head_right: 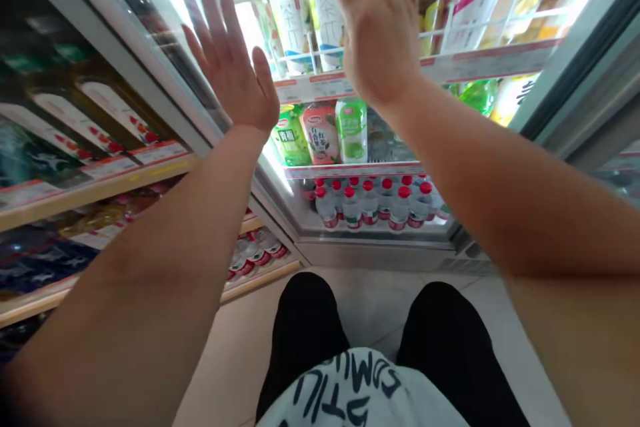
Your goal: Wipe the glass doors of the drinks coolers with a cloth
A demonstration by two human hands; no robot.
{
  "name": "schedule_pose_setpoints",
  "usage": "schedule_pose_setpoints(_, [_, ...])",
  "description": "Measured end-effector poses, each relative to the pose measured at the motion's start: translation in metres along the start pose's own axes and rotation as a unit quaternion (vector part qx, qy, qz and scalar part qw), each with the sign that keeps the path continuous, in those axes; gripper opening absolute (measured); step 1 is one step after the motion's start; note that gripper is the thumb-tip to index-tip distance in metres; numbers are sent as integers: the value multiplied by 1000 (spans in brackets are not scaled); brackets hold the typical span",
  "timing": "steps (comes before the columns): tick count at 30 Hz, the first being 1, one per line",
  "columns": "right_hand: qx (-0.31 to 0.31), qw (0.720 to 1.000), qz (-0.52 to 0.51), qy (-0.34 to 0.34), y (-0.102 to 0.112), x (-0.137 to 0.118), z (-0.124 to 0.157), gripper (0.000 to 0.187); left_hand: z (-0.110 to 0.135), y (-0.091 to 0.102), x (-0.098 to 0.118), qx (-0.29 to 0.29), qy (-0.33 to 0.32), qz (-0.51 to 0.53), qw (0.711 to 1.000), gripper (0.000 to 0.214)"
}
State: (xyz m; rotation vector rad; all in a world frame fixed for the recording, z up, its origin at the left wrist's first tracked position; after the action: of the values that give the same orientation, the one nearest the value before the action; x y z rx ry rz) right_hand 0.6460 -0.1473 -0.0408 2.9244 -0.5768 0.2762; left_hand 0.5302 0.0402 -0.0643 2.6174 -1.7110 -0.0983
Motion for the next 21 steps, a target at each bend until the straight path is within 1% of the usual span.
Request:
schedule_pose_setpoints(1, [7, 1000, 8, -9, -4, -8, 1, 50, 0, 0, 0, 5, -5, -4, 1000, 61])
schedule_pose_setpoints(2, [-2, 1000, 7, -6, -8, -17, 8, 48, 0, 0, -1, 14, -10, -7, 1000, 61])
schedule_pose_setpoints(4, [-71, 997, -18, 13, -14, -38, 32, 50, -1, -2, -3, 12, -15, -13, 1000, 61])
schedule_pose_setpoints(5, [-134, 989, -40, 41, -16, -46, 44, 52, -1, -4, -3, 8, -14, -17, 1000, 62])
schedule_pose_setpoints(6, [-183, 980, -53, 61, -16, -52, 51, 53, -1, -5, -4, 6, -16, -18, 1000, 63])
schedule_pose_setpoints(7, [-219, 971, -58, 79, -15, -54, 52, 53, -1, -5, -4, 11, -16, -16, 1000, 64])
schedule_pose_setpoints(8, [-236, 966, -54, 88, -13, -53, 47, 52, -1, -5, -3, 18, -15, -12, 1000, 64])
schedule_pose_setpoints(9, [-225, 970, -39, 83, -11, -50, 35, 51, -1, -5, -2, 23, -16, -7, 1000, 64])
schedule_pose_setpoints(10, [-200, 977, -20, 72, -9, -46, 20, 50, -1, -4, -2, 29, -15, -3, 999, 64])
schedule_pose_setpoints(12, [-132, 990, 27, 26, -8, -39, -11, 53, -1, -3, 0, 19, -10, 3, 1000, 63])
schedule_pose_setpoints(13, [-113, 992, 47, 12, -10, -38, -22, 55, -1, -2, 0, 13, -6, 7, 1000, 62])
schedule_pose_setpoints(14, [-107, 992, 62, 6, -12, -40, -29, 57, -1, -1, 0, 8, -1, 11, 1000, 62])
schedule_pose_setpoints(16, [-127, 989, 66, 37, -18, -50, -33, 58, -1, -1, -1, -3, 12, 21, 1000, 61])
schedule_pose_setpoints(18, [-155, 982, 38, 103, -22, -61, -33, 58, -2, -4, -4, -13, 16, 18, 1000, 63])
schedule_pose_setpoints(20, [-173, 973, 11, 152, -23, -61, -43, 61, -1, -8, -7, -5, -1, -1, 1000, 65])
schedule_pose_setpoints(21, [-174, 972, 10, 155, -22, -56, -52, 67, -1, -9, -9, 11, -13, -10, 1000, 65])
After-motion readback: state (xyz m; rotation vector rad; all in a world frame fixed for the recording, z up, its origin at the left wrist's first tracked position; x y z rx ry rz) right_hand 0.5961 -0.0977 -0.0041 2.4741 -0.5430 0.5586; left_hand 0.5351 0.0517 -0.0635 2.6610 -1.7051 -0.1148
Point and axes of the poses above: each hand's wrist, its own z-axis away from the middle knuckle, its own y-axis out of the back of the hand, x = y × z, the point moved 2 cm from there along -z, towards the middle knuckle, and after that the axes turned 7 degrees about x, right-handed, at the moved point
